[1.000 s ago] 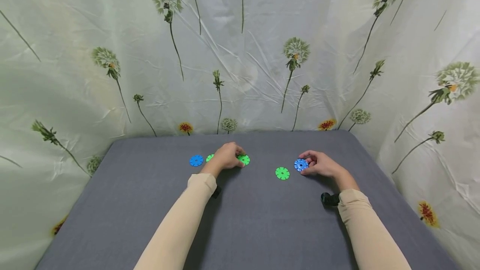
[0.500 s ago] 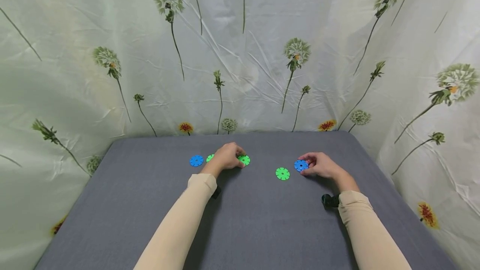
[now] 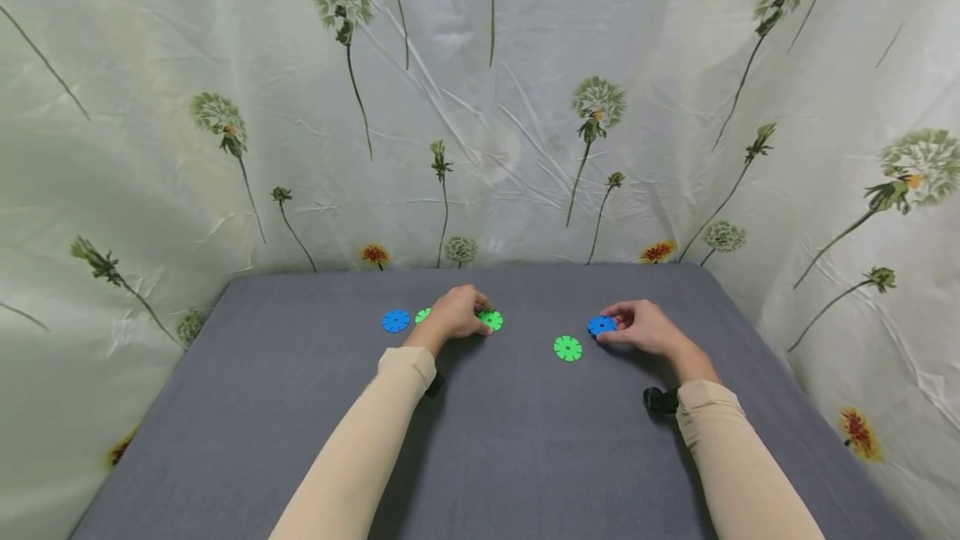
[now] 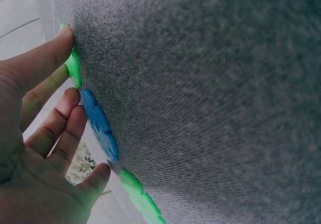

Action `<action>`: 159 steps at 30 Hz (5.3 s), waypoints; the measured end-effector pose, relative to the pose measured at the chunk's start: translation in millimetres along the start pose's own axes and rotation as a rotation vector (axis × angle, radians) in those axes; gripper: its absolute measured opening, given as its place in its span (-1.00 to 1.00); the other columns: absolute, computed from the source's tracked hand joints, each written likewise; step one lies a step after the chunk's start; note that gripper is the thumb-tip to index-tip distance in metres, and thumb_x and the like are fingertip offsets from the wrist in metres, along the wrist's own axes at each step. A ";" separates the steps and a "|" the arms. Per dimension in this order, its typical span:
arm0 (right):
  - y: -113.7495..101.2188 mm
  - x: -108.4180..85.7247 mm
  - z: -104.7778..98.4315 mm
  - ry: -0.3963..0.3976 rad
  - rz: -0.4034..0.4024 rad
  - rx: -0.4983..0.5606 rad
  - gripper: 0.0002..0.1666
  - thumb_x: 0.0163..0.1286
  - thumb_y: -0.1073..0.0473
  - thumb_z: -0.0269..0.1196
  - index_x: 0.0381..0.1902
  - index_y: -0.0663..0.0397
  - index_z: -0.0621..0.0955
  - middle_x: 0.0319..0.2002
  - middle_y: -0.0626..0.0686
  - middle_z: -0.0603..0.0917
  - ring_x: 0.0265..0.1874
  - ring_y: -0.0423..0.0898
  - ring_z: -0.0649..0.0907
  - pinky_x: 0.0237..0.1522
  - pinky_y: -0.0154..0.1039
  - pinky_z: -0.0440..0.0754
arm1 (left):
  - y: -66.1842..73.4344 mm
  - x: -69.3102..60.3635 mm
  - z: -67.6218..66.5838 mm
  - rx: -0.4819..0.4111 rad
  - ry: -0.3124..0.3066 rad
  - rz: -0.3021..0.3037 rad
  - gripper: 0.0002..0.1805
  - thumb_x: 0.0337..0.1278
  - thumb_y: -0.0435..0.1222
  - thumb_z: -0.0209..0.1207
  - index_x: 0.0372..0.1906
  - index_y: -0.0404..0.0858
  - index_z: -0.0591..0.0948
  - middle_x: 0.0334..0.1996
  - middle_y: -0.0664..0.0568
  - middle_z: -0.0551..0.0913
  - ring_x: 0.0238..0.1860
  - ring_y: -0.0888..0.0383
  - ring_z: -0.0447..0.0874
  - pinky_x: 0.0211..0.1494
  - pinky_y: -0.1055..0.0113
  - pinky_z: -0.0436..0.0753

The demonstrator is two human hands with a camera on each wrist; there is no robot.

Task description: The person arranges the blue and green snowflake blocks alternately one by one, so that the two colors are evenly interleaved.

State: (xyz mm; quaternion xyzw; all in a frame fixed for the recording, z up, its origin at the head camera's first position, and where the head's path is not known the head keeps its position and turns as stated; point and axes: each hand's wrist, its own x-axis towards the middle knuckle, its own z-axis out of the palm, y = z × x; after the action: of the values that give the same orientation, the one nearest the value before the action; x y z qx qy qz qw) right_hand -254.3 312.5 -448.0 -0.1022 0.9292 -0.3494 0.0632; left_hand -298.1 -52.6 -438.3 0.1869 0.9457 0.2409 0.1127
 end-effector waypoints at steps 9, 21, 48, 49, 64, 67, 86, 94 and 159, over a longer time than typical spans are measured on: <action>-15.8 13.3 7.1 0.071 -0.028 0.008 -0.39 0.29 0.03 0.59 0.14 0.33 0.74 -0.20 0.12 0.77 -0.25 -0.13 0.62 -0.23 -0.32 0.58 | -0.3 -2.5 0.1 -0.013 0.012 0.009 -0.59 0.25 -0.21 0.53 0.19 -0.10 0.81 0.21 -0.12 0.69 0.29 -0.08 0.67 0.36 -0.02 0.64; -44.1 27.7 20.8 0.099 -0.034 0.021 -0.40 0.26 -0.02 0.61 0.13 0.25 0.77 -0.16 0.13 0.81 -0.21 -0.10 0.70 -0.14 -0.25 0.64 | 1.2 -3.2 -0.2 -0.006 0.019 -0.007 -0.60 0.23 -0.20 0.55 0.17 -0.08 0.82 0.17 -0.11 0.70 0.25 -0.07 0.68 0.35 0.00 0.64; -76.2 50.6 56.7 0.039 -0.008 -0.114 -0.34 0.22 -0.21 0.61 0.10 0.12 0.79 -0.11 0.08 0.83 -0.14 -0.05 0.74 -0.06 -0.10 0.70 | -0.3 -3.1 0.3 -0.013 0.011 -0.004 -0.59 0.24 -0.19 0.54 0.19 -0.06 0.82 0.18 -0.10 0.70 0.26 -0.06 0.68 0.36 0.00 0.64; -77.4 51.5 57.7 0.033 -0.008 -0.117 -0.35 0.23 -0.21 0.60 0.10 0.12 0.79 -0.11 0.08 0.83 -0.14 -0.06 0.74 -0.06 -0.10 0.70 | 0.0 -3.1 0.2 -0.012 0.012 -0.004 -0.59 0.24 -0.19 0.54 0.19 -0.06 0.82 0.18 -0.10 0.70 0.26 -0.05 0.68 0.35 0.00 0.64; -96.7 58.0 73.2 -0.052 0.002 -0.161 -0.40 0.25 -0.17 0.61 0.14 0.01 0.80 0.06 0.06 0.80 0.07 0.03 0.74 0.14 0.10 0.70 | 0.4 -2.5 0.1 -0.011 0.015 0.002 -0.59 0.22 -0.19 0.55 0.17 -0.07 0.83 0.17 -0.11 0.71 0.24 -0.06 0.69 0.33 -0.01 0.64; -98.5 58.1 75.4 -0.061 -0.007 -0.149 -0.42 0.27 -0.14 0.61 0.15 0.00 0.80 0.09 0.07 0.79 0.12 0.07 0.74 0.17 0.11 0.70 | 0.4 -1.8 0.0 -0.011 0.019 0.005 -0.59 0.22 -0.18 0.55 0.17 -0.08 0.83 0.16 -0.11 0.72 0.23 -0.07 0.69 0.34 -0.01 0.64; -98.6 61.1 79.2 -0.081 -0.010 -0.143 -0.40 0.30 -0.08 0.60 0.23 0.03 0.77 0.12 0.10 0.75 0.17 0.11 0.70 0.25 0.12 0.67 | -0.8 -0.5 0.4 -0.005 0.012 0.002 -0.60 0.24 -0.19 0.54 0.18 -0.07 0.82 0.18 -0.10 0.72 0.25 -0.06 0.69 0.35 -0.01 0.64; -99.3 60.2 80.6 -0.078 -0.001 -0.170 -0.39 0.32 -0.08 0.59 0.25 0.02 0.75 0.12 0.11 0.71 0.15 0.10 0.69 0.26 0.11 0.66 | 1.1 -1.3 -1.2 0.001 0.005 0.008 -0.58 0.23 -0.19 0.55 0.19 -0.06 0.82 0.19 -0.10 0.76 0.26 -0.05 0.71 0.35 0.00 0.65; -58.2 1.4 34.0 -0.104 -0.072 -0.221 -0.36 0.19 0.03 0.67 0.17 0.20 0.79 0.12 0.21 0.76 0.15 0.21 0.72 0.24 0.16 0.67 | 35.7 19.6 12.6 0.202 -0.040 0.079 -0.48 0.26 0.00 0.50 0.27 -0.04 0.76 0.21 -0.05 0.66 0.24 -0.01 0.65 0.31 -0.06 0.64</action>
State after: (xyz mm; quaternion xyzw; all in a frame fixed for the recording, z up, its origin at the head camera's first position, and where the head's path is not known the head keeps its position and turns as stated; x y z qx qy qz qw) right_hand -240.7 247.7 -434.9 -0.1597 0.9533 -0.2411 0.0873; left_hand -301.3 -10.3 -433.7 0.2392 0.9546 0.1448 0.1027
